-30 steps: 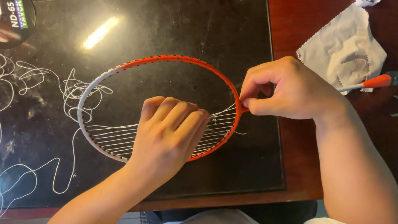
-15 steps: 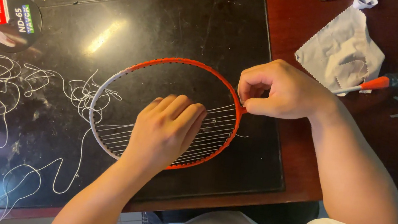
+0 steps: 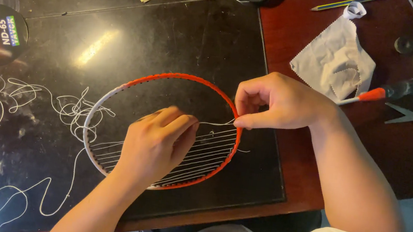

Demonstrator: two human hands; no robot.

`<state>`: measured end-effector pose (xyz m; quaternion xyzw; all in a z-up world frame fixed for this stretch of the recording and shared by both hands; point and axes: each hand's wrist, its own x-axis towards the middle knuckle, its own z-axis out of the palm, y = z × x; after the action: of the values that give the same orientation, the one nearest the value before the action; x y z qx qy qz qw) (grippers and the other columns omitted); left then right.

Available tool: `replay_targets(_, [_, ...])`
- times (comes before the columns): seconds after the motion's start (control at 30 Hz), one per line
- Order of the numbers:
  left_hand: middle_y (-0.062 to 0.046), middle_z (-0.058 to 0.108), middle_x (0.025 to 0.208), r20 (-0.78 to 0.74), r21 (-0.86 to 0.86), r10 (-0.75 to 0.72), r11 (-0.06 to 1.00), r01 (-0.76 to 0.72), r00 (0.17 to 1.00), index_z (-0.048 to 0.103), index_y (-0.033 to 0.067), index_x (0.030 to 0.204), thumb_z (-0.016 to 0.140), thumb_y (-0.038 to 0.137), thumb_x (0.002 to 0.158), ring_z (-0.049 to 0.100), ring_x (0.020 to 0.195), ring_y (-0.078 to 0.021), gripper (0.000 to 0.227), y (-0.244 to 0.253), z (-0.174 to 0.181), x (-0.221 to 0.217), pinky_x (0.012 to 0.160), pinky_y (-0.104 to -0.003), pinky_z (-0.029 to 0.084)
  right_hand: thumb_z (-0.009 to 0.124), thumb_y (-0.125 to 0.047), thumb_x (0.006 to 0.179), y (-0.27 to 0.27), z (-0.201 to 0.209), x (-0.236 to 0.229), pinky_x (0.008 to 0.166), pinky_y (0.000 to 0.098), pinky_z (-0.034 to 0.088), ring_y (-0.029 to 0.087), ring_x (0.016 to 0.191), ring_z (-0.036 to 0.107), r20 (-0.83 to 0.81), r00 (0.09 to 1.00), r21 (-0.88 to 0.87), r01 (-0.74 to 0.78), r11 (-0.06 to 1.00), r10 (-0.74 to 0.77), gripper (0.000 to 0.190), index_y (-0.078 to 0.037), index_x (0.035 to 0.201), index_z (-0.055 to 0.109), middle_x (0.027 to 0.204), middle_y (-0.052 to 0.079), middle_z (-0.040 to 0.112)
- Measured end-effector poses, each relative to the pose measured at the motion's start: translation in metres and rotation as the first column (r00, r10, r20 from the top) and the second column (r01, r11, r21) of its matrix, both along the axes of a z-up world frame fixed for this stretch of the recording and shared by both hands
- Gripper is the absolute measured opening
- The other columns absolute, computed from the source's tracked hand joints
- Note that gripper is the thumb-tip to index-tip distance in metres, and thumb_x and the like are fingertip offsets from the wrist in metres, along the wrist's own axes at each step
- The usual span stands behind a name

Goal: The person threads white string through the grommets of a red and white badminton racket head, weaving the string across the frame to form the vertical strings of the racket bed. The person pulls the string taut and continues the weaving pattern across the racket head.

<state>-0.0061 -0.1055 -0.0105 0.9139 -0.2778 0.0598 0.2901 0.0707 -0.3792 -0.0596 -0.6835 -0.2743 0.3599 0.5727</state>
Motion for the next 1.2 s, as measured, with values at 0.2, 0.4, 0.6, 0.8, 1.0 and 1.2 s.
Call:
replay_targets(0.2, [-0.008, 0.062, 0.080, 0.022, 0.003, 0.025, 1.000, -0.025, 0.999, 0.067, 0.0066, 0.091, 0.073, 0.010, 0.089, 0.066, 0.073, -0.0268, 0.007, -0.009, 0.003, -0.002, 0.062, -0.038, 0.052, 0.077, -0.005, 0.087, 0.001, 0.008, -0.001, 0.073, 0.0255, 0.060, 0.010, 0.081, 0.075, -0.189, 0.982, 0.040, -0.002, 0.999, 0.010, 0.012, 0.000, 0.092, 0.067, 0.087, 0.005, 0.077])
replay_targets(0.4, [-0.008, 0.059, 0.074, -0.004, 0.024, 0.025, 0.999, -0.025, 1.000, 0.068, 0.0066, 0.087, 0.075, 0.010, 0.088, 0.063, 0.067, -0.0261, 0.008, -0.002, 0.005, -0.001, 0.060, -0.039, 0.050, 0.073, -0.002, 0.087, -0.001, 0.009, 0.000, 0.080, 0.0268, 0.063, 0.012, 0.086, 0.077, -0.186, 0.981, -0.007, 0.053, 0.999, -0.053, 0.010, 0.000, 0.097, 0.071, 0.092, 0.006, 0.078])
replay_targets(0.6, [-0.007, 0.066, 0.088, 0.150, 0.038, -0.056, 0.998, 0.051, 0.987, 0.069, 0.0050, 0.096, 0.078, 0.007, 0.087, 0.065, 0.079, -0.0257, 0.012, 0.018, 0.021, 0.007, 0.071, -0.037, 0.053, 0.072, 0.000, 0.083, -0.001, 0.008, 0.001, 0.076, 0.0274, 0.062, 0.012, 0.082, 0.075, -0.163, 0.975, -0.065, 0.144, 0.987, -0.153, 0.013, -0.001, 0.095, 0.069, 0.089, 0.004, 0.076])
replay_targets(0.8, [-0.014, 0.068, 0.106, 0.418, 0.035, 0.290, 0.942, -0.334, 0.861, 0.071, -0.0007, 0.107, 0.077, 0.000, 0.087, 0.063, 0.099, -0.0333, 0.021, 0.054, 0.044, 0.014, 0.088, -0.044, 0.052, 0.073, 0.000, 0.083, -0.003, 0.006, -0.002, 0.075, 0.0246, 0.059, 0.008, 0.082, 0.069, -0.086, 0.986, 0.068, 0.147, 0.987, -0.141, 0.012, -0.004, 0.092, 0.065, 0.087, 0.000, 0.071])
replay_targets(1.0, [0.000, 0.064, 0.076, -0.334, -0.267, 0.474, 0.781, -0.565, 0.814, 0.072, 0.0042, 0.110, 0.062, 0.018, 0.110, 0.051, 0.064, -0.0045, 0.017, 0.088, -0.001, 0.016, 0.058, -0.021, 0.038, 0.074, -0.003, 0.082, -0.007, 0.005, -0.001, 0.065, 0.0238, 0.050, 0.008, 0.074, 0.061, 0.058, 0.984, -0.050, 0.172, 0.984, -0.169, 0.010, -0.006, 0.089, 0.068, 0.083, -0.001, 0.071])
replay_targets(1.2, [-0.003, 0.054, 0.067, -0.072, -0.173, 0.472, 0.862, -0.477, 0.879, 0.070, 0.0002, 0.102, 0.064, 0.014, 0.113, 0.043, 0.057, -0.0068, 0.019, 0.084, -0.003, 0.013, 0.057, -0.024, 0.032, 0.069, -0.004, 0.078, -0.007, 0.012, 0.002, 0.072, 0.0237, 0.057, 0.008, 0.079, 0.071, 0.013, 0.980, -0.169, 0.197, 0.966, -0.198, 0.019, -0.006, 0.094, 0.078, 0.083, 0.000, 0.078])
